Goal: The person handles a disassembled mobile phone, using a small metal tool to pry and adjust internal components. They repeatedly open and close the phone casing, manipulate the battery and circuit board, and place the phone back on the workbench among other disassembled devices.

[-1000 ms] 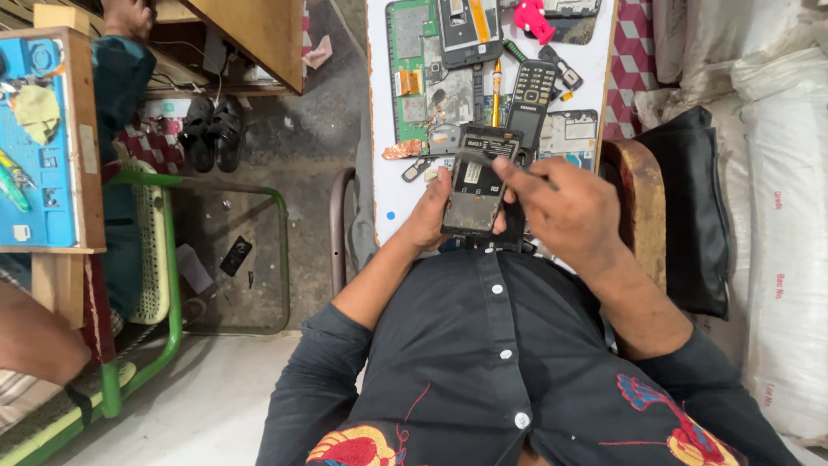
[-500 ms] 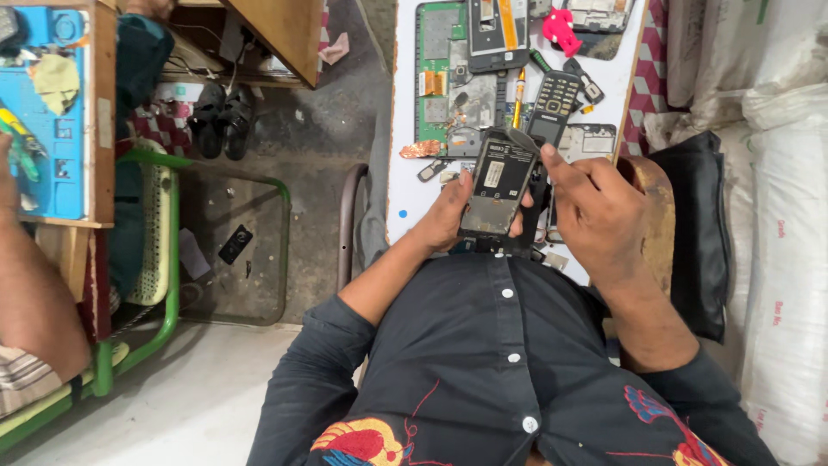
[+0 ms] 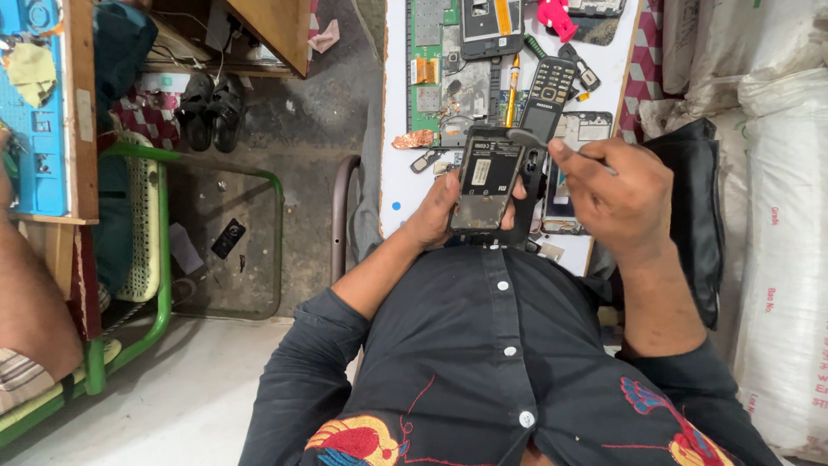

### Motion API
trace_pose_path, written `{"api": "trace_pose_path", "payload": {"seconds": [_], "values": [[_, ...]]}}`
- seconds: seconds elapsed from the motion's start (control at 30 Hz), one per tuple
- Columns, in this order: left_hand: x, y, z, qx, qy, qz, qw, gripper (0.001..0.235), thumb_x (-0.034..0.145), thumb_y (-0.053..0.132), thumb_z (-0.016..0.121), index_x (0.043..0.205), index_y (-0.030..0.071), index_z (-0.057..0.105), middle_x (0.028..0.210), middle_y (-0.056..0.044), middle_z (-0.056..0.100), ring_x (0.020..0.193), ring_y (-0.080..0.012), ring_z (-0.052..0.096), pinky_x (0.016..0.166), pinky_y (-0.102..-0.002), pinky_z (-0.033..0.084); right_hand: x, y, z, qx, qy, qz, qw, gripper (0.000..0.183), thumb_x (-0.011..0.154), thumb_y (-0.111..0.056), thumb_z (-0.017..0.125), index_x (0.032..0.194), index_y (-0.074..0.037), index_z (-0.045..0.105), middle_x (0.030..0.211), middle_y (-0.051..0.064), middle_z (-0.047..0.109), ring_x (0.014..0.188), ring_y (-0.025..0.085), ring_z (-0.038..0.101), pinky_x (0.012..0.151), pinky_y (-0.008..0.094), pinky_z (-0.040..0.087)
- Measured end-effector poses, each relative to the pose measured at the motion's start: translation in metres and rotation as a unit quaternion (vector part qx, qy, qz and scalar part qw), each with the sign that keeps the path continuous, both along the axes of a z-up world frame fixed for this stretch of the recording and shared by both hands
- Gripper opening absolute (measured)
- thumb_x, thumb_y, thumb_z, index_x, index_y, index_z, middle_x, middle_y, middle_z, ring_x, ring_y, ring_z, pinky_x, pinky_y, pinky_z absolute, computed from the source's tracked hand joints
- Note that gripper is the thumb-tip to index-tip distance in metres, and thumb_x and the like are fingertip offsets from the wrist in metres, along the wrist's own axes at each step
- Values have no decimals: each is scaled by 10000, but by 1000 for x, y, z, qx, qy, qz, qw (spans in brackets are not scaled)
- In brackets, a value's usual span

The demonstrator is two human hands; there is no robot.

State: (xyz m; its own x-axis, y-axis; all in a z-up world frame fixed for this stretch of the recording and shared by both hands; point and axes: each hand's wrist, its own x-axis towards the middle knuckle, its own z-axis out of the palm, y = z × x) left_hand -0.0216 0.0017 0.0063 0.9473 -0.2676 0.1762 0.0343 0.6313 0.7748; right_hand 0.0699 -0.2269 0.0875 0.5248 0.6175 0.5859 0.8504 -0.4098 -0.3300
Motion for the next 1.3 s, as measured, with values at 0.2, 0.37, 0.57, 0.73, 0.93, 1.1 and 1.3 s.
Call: {"api": "trace_pose_path", "payload": {"seconds": [0.2, 0.37, 0.57, 0.73, 0.93, 1.1, 1.3], "values": [[2, 3, -14, 10, 35, -37, 999, 848, 1006, 716, 509, 1384, -42, 561, 1214, -127, 682, 1009, -195, 702, 915, -341, 593, -4, 6, -5, 2, -18, 3, 1000, 436, 880, 34, 797, 1275, -149, 779, 951, 86, 665, 767, 257, 619, 662, 356, 484], [0, 2, -49, 86, -24, -33, 995, 732, 1075, 639, 462, 1355, -27, 583, 1205, -110, 698, 1050, -180, 691, 995, -332, 549, -16, 3, -17, -10, -41, -11, 999, 336, 929, 30, 815, 1209, -155, 795, 922, 85, 678, 734, 255, 621, 666, 360, 482], [14, -3, -86, 304, -107, 118, 939, 667, 1133, 578, 326, 1397, 18, 575, 1245, -123, 708, 1177, -219, 665, 1087, -361, 491, 4, -24, -68, 22, -31, 39, 999, 252, 1022, 61, 734, 1238, -68, 758, 1023, 127, 671, 865, 239, 650, 782, 302, 516], [16, -7, -86, 279, -102, 109, 948, 673, 1115, 574, 329, 1440, 31, 558, 1280, -108, 689, 1215, -212, 639, 1097, -355, 471, 23, -36, -111, 68, 86, 63, 992, 280, 1095, 120, 647, 1362, 44, 683, 1028, 198, 627, 809, 230, 581, 720, 288, 466], [11, -9, -73, 183, -120, 29, 975, 596, 1174, 508, 380, 1296, -22, 625, 1089, -133, 774, 1085, -204, 723, 1071, -374, 560, 13, -24, -121, 78, 41, 102, 991, 267, 1113, 137, 603, 1370, 67, 634, 1071, 260, 638, 866, 264, 622, 764, 307, 503], [7, -12, -64, 104, -139, 12, 985, 551, 1169, 432, 472, 1499, -8, 460, 1338, -135, 640, 1137, -223, 686, 1088, -360, 519, 18, -28, -123, 96, 46, 113, 988, 242, 1145, 129, 535, 1372, 66, 591, 1090, 280, 649, 912, 283, 650, 818, 318, 519], [10, -16, -46, 263, -214, 108, 934, 588, 1182, 392, 480, 1650, 119, 250, 1687, -68, 309, 1499, -183, 356, 1281, -350, 307, 27, -39, -153, 148, 69, 156, 974, 243, 1179, 108, 447, 1398, 52, 535, 1127, 298, 652, 982, 296, 681, 894, 322, 542]]}}
